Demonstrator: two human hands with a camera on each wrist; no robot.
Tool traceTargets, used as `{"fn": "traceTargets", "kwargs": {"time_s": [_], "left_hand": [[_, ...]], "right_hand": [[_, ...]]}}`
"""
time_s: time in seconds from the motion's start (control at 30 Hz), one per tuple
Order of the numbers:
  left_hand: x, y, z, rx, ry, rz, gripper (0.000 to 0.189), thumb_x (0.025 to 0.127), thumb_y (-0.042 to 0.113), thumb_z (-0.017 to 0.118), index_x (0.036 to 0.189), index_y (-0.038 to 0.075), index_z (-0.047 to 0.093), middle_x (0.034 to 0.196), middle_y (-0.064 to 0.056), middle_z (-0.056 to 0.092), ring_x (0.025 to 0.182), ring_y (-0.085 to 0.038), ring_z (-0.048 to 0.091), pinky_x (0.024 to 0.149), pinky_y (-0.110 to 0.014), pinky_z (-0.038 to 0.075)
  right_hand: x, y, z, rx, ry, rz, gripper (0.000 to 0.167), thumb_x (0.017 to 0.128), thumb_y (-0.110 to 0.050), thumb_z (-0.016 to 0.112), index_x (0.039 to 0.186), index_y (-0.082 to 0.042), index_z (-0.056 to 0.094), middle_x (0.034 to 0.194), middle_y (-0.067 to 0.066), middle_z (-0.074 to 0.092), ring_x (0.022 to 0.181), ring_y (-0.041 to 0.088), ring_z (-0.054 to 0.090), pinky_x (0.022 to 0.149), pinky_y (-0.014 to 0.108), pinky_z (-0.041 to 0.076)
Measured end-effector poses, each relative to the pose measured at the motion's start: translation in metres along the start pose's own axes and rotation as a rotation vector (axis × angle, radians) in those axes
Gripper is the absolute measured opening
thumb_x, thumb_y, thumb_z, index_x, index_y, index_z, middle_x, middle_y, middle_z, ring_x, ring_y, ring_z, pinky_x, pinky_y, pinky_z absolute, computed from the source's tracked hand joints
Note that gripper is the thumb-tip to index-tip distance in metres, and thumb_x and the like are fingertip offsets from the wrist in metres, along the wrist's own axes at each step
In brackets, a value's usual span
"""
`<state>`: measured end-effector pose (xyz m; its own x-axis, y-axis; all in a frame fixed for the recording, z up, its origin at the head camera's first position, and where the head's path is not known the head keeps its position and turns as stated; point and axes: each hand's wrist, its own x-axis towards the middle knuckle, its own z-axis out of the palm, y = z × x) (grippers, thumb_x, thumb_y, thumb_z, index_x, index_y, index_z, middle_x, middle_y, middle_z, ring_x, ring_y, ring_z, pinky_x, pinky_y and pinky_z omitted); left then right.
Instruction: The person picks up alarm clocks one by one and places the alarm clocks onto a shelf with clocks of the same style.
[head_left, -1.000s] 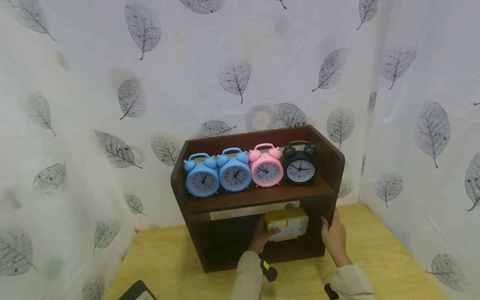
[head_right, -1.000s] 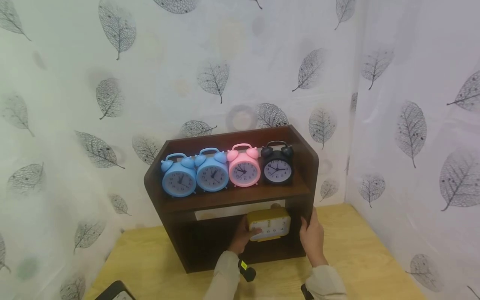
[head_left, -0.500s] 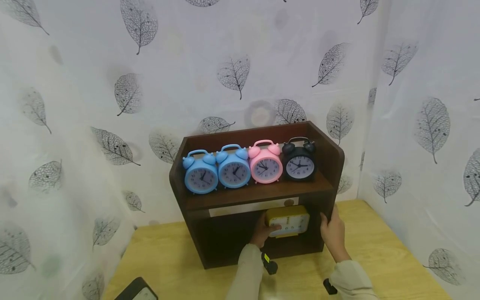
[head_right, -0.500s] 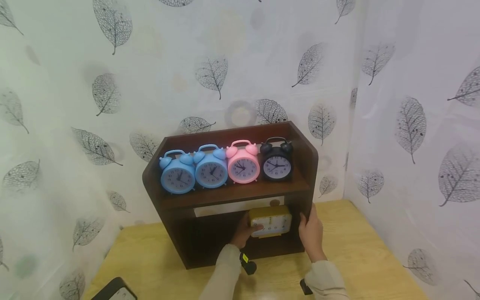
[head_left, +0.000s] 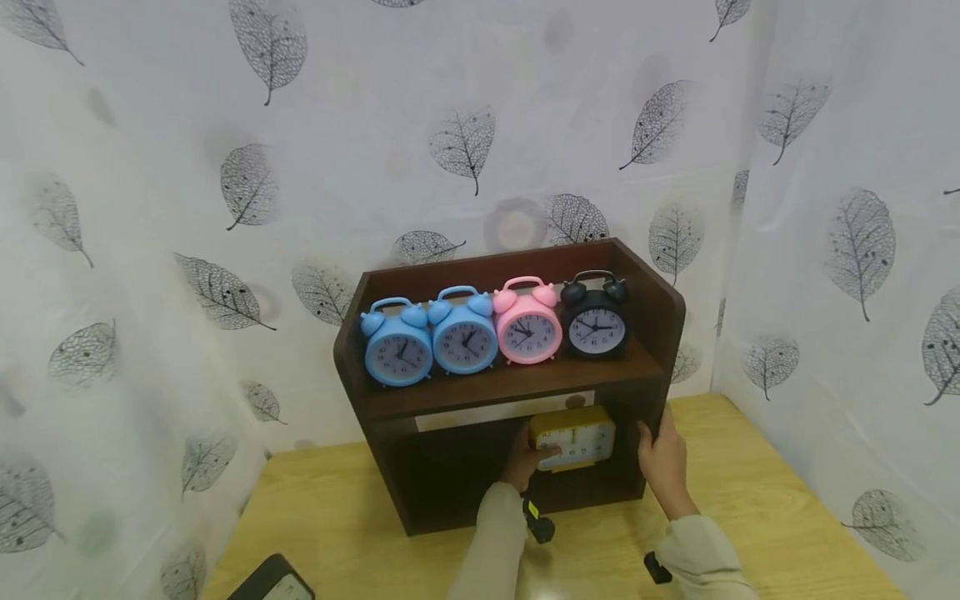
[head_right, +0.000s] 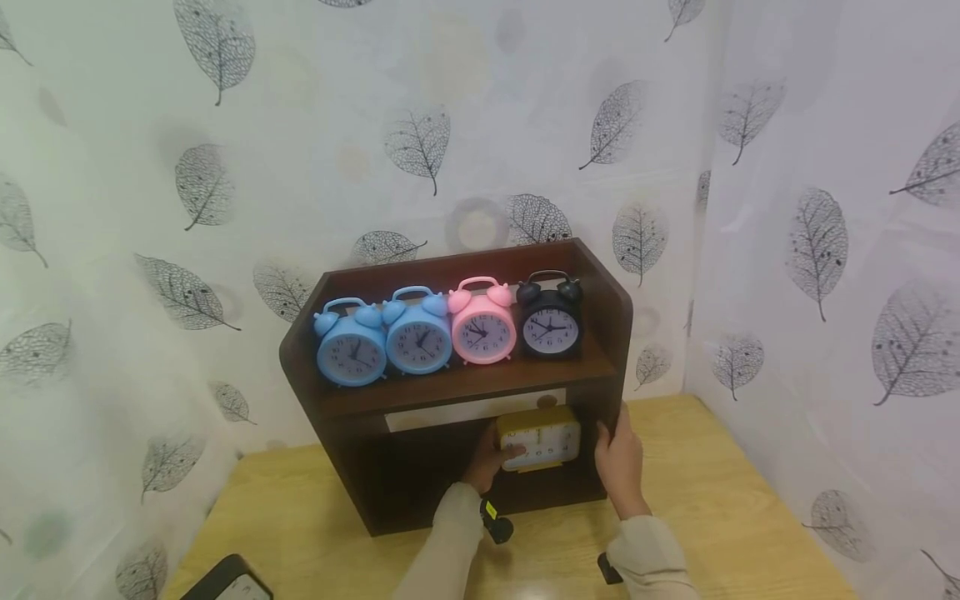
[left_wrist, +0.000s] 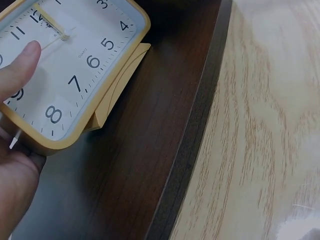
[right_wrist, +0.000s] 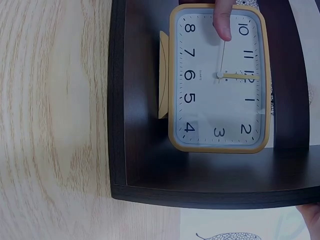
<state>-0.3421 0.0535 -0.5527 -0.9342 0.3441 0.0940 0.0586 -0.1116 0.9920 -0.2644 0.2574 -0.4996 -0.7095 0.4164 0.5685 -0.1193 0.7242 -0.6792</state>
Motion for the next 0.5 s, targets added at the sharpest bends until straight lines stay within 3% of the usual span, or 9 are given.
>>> {"fn": "traceTargets", "kwargs": {"time_s": [0.23,0.5], "left_hand": [[-0.001,-0.005,0.000,-0.017,0.006,-0.016,0.045,0.077,-0.004,0.070,0.117,-0.002,0.050,0.101,-0.008,0.063,0.083,-0.011,0.059,0.076,-0.026,0.050],[0.003,-0.023,0.000,0.000,-0.008,-0.040,0.050,0.076,0.001,0.073,0.120,0.001,0.049,0.107,-0.012,0.064,0.089,-0.014,0.061,0.080,-0.029,0.051]], "right_hand": [[-0.001,0.000,0.000,0.011,0.008,-0.001,0.044,0.087,0.004,0.056,0.128,0.011,0.040,0.099,0.043,0.058,0.081,0.059,0.055,0.069,0.064,0.042],[0.000,0.000,0.000,0.010,0.007,-0.001,0.044,0.088,0.003,0.055,0.128,0.011,0.040,0.097,0.044,0.057,0.080,0.059,0.055,0.068,0.064,0.042]]}}
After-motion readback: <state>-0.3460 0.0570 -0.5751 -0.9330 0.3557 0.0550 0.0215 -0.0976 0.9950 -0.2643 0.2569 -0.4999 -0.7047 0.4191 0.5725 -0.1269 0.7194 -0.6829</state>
